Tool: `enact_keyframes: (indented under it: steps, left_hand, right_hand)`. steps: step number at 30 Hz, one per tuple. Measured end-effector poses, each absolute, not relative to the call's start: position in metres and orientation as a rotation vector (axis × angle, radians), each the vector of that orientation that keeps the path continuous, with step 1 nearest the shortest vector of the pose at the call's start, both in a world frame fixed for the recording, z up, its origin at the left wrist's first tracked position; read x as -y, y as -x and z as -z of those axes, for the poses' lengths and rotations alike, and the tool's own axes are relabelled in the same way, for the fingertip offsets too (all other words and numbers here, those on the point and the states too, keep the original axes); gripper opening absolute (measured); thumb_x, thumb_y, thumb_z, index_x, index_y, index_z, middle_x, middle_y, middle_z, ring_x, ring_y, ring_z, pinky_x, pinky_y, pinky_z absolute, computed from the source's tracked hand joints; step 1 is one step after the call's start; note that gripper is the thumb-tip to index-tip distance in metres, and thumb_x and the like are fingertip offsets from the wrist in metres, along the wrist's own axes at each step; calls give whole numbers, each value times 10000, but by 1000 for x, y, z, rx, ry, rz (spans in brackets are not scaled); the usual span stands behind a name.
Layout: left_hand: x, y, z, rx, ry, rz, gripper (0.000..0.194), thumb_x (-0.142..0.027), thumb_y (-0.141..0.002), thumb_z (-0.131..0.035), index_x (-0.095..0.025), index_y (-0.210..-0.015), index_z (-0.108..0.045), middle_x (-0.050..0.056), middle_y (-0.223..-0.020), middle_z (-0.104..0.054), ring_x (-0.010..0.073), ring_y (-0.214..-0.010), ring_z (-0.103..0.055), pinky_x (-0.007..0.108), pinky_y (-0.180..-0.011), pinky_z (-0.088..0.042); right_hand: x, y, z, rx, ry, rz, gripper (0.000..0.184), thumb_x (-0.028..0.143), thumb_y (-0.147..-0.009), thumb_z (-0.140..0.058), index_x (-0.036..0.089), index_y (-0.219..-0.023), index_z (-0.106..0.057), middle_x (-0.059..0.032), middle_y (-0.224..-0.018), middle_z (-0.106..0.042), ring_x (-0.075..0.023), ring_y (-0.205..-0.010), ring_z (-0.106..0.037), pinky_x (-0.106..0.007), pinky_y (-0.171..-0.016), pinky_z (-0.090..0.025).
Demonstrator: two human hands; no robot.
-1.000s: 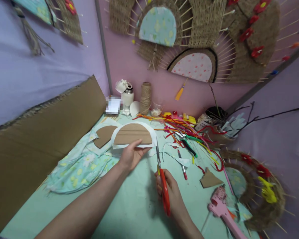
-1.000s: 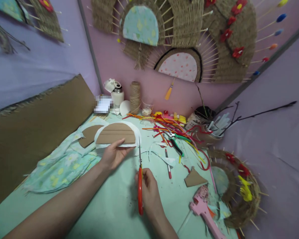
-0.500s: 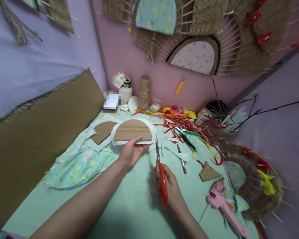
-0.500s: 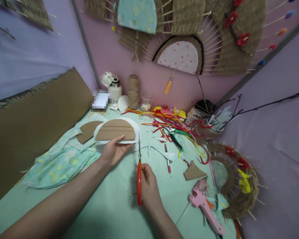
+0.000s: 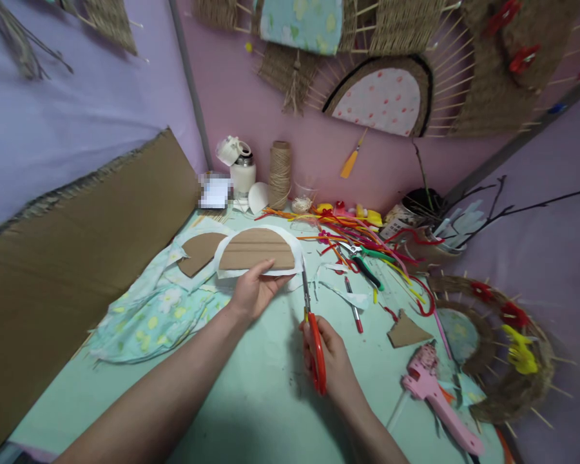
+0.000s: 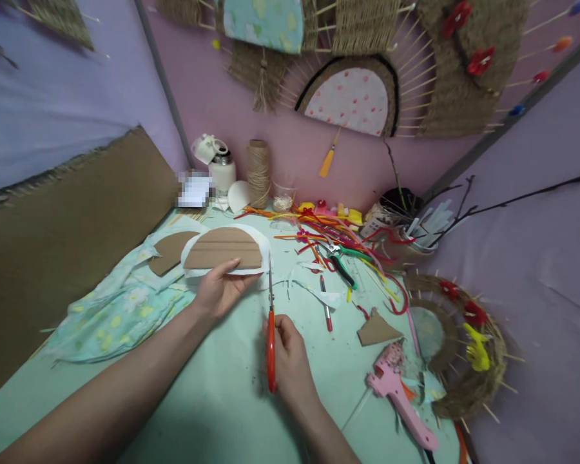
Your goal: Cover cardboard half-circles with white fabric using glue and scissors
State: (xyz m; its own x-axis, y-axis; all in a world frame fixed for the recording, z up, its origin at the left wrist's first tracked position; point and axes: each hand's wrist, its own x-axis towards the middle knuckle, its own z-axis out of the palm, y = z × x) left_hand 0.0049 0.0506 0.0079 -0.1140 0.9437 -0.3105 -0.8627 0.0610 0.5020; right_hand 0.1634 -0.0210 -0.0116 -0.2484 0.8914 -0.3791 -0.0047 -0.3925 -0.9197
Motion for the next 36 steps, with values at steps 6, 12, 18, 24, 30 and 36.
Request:
enact_keyframes:
  steps: [6, 12, 18, 24, 30, 36]
  left_hand:
    - [-53, -2, -6, -663, -148, -1553, 468, -55, -767, -569, -157, -1223, -554, 72, -907, -724, 204, -817, -687, 414, -815, -576]
    - [-55, 1, -10, -683, -86, -1598, 438, -55, -776, -546, -154, -1202, -559, 53, -924, -718, 175, -823, -681, 376, -851, -556]
    - [-54, 0, -9, -683, -97, -1582, 428, -61, -779, -555, -158, -1196, -557, 60, -926, -718, 176, -824, -678, 365, -829, -562]
    - [-54, 0, -5, -680, -117, -1555, 429, -70, -776, -566, -150, -1197, -561, 56, -917, -717, 178, -810, -679, 372, -830, -565]
    - [-52, -1, -6, -672, -155, -1531, 434, -72, -772, -569, -143, -1200, -569, 57, -903, -720, 179, -806, -679, 353, -799, -574]
    - [-52, -2, -7, -689, -151, -1533, 457, -67, -766, -566, -148, -1216, -560, 57, -905, -719, 181, -799, -683, 365, -816, -570]
  right_hand:
    - [21, -166, 17, 1179, 1328, -1694, 352, 557, -831, -559, 215, -784, -488, 81, -566, -375, -71, -416, -342, -201, -387, -296]
    - [22, -166, 12, 1170, 1361, -1710, 387, 590, -819, -555, 215, -758, -484, 75, -558, -368, -77, -418, -342, -202, -370, -293]
    - [24, -167, 8, 1119, 1285, -1763, 348, 556, -845, -544, 217, -798, -480, 76, -610, -360, -64, -423, -343, -185, -368, -304]
    - [23, -169, 7, 1158, 1287, -1724, 327, 546, -855, -534, 221, -831, -503, 72, -623, -377, -74, -443, -371, -191, -389, -312]
    - [21, -169, 6, 1150, 1317, -1705, 364, 581, -830, -552, 220, -826, -502, 78, -589, -377, -77, -431, -365, -198, -384, -296]
    - [20, -168, 6, 1182, 1355, -1659, 401, 609, -815, -554, 214, -790, -484, 75, -567, -384, -82, -426, -365, -210, -379, -279]
